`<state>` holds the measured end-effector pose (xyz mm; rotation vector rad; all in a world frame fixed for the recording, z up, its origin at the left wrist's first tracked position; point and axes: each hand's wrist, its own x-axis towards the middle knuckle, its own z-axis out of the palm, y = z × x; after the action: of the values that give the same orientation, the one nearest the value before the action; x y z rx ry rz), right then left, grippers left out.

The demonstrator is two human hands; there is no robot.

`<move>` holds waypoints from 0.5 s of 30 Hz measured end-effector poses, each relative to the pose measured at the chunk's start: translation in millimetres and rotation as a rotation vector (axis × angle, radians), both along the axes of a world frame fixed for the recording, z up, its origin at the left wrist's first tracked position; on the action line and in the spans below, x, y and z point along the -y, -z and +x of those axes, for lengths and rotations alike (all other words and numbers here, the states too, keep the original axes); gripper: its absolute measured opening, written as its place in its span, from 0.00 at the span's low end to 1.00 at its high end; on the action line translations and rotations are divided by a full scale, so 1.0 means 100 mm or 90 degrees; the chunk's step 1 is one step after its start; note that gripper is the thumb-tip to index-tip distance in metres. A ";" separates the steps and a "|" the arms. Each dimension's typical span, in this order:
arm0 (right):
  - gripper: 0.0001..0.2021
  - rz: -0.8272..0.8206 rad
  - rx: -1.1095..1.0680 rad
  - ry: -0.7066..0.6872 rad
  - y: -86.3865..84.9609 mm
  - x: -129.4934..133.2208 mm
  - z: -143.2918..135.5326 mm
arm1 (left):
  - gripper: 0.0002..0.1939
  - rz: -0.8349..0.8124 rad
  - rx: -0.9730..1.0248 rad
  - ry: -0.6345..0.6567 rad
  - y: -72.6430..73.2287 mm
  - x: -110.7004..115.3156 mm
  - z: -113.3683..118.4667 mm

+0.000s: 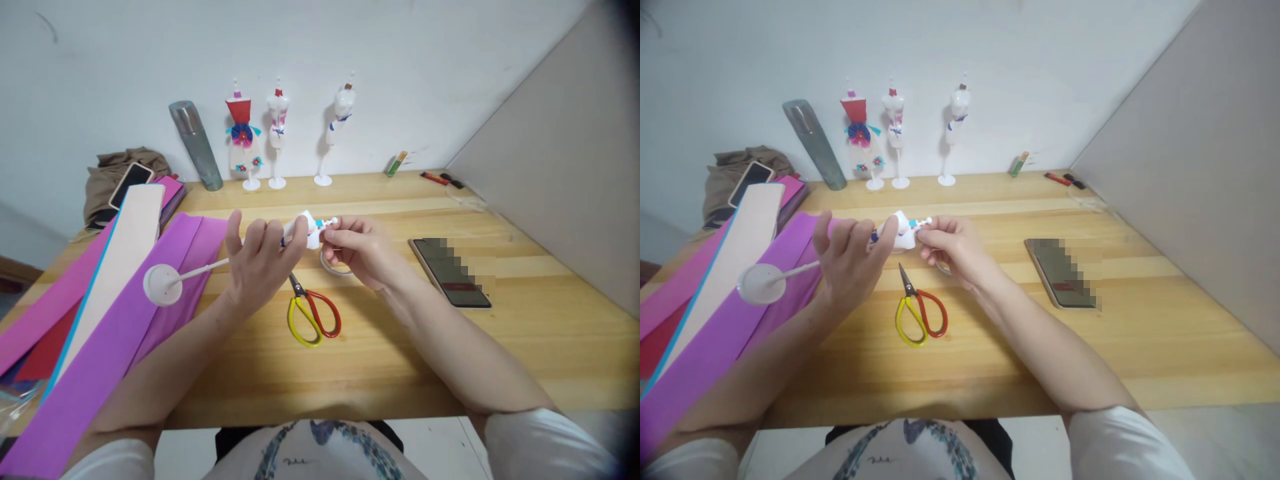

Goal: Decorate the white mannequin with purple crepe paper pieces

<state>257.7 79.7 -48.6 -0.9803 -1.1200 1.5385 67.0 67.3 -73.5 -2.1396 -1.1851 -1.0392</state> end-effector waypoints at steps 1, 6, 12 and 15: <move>0.11 -0.004 -0.005 0.008 0.00 0.00 -0.01 | 0.18 0.008 -0.009 -0.003 0.01 -0.01 -0.01; 0.12 -0.022 -0.013 0.019 0.01 -0.01 -0.04 | 0.18 0.158 -0.075 -0.016 0.03 -0.04 -0.02; 0.11 -0.039 -0.008 0.015 0.06 -0.03 -0.06 | 0.16 -0.009 0.046 0.007 0.08 -0.02 0.00; 0.13 -0.052 -0.025 0.005 0.08 -0.04 -0.08 | 0.18 0.020 0.009 0.005 0.10 -0.03 0.00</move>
<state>249.9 83.9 -56.3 -1.0038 -1.0313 1.6004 67.2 69.8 -83.9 -2.1180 -1.1592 -1.0716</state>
